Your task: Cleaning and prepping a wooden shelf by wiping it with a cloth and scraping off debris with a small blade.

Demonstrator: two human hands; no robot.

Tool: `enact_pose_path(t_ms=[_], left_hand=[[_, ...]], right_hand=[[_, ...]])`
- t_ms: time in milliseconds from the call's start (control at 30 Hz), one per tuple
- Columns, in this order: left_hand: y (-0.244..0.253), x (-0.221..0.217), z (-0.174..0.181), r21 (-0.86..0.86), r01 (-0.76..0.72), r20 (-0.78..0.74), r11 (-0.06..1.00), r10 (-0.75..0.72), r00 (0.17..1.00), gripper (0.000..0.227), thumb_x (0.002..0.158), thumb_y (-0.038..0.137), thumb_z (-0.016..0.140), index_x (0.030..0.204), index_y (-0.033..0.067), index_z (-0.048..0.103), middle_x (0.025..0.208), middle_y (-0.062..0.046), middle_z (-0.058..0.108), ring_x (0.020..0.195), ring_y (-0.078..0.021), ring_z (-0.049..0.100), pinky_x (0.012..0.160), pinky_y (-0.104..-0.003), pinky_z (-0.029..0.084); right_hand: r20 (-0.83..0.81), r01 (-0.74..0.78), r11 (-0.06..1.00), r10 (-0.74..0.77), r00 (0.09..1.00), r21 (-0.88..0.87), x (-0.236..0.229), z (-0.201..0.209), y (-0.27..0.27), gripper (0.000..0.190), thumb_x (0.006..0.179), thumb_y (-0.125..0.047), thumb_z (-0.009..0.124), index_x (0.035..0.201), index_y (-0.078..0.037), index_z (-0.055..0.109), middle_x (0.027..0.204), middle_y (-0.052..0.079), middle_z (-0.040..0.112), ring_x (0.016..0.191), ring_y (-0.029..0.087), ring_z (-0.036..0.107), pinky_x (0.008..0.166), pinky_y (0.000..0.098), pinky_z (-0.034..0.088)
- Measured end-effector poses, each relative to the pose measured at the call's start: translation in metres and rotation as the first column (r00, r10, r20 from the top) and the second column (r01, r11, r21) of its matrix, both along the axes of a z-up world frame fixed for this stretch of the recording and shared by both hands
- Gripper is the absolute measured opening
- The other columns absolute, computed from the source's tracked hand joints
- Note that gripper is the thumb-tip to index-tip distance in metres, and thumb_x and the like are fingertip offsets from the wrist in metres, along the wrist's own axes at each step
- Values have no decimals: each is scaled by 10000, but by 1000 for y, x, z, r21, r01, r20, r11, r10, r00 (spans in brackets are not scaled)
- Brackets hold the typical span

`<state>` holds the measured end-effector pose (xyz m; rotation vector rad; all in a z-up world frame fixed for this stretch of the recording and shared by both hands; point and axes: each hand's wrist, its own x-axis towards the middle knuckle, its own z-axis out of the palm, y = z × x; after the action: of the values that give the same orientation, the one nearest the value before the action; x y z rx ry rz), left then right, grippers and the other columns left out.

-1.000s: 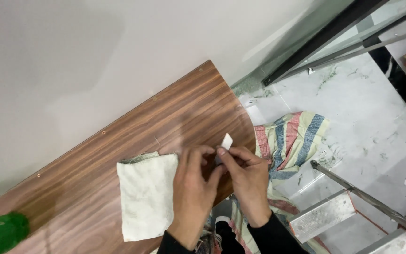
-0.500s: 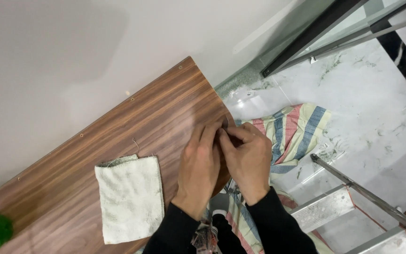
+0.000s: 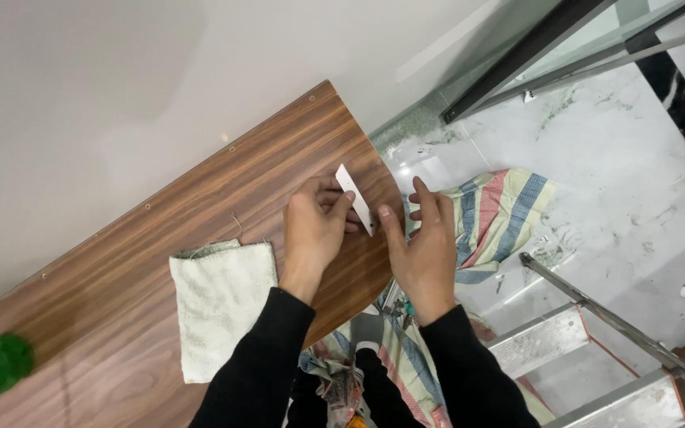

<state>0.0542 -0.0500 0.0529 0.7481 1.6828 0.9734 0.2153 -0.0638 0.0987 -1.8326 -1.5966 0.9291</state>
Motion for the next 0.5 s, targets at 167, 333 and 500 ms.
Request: enact_pose_path(t_ms=[167, 333, 500], left_hand=[[21, -2, 1, -111, 101, -129, 989, -116, 985, 308, 1116, 213, 758, 1300, -32, 793, 720, -91, 861, 526, -191, 840, 483, -285, 661], [38, 5, 3, -171, 202, -296, 964, -246, 923, 283, 1112, 213, 750, 1245, -29, 810, 580, -51, 801, 440, -163, 786, 451, -247, 606], [55, 19, 26, -205, 169, -196, 964, -210, 958, 292, 1125, 148, 645, 1118, -68, 842, 673, -108, 840, 535, -178, 827, 558, -255, 653]], right_hand=[[-89, 143, 989, -145, 985, -32, -19, -67, -21, 691, 1238, -401, 577, 1740, 66, 492, 1517, 311, 572, 1425, 551, 628, 1126, 630, 582], [-126, 241, 967, -250, 960, -84, -24, -80, -27, 681, 1288, -493, 396, 1738, 6, 508, 1548, 243, 565, 1513, 481, 583, 1228, 594, 521], [-110, 240, 971, -240, 965, -13, -20, -99, -28, 622, 1288, -496, 411, 1659, -49, 632, 1469, 197, 595, 1437, 452, 623, 1173, 577, 543]])
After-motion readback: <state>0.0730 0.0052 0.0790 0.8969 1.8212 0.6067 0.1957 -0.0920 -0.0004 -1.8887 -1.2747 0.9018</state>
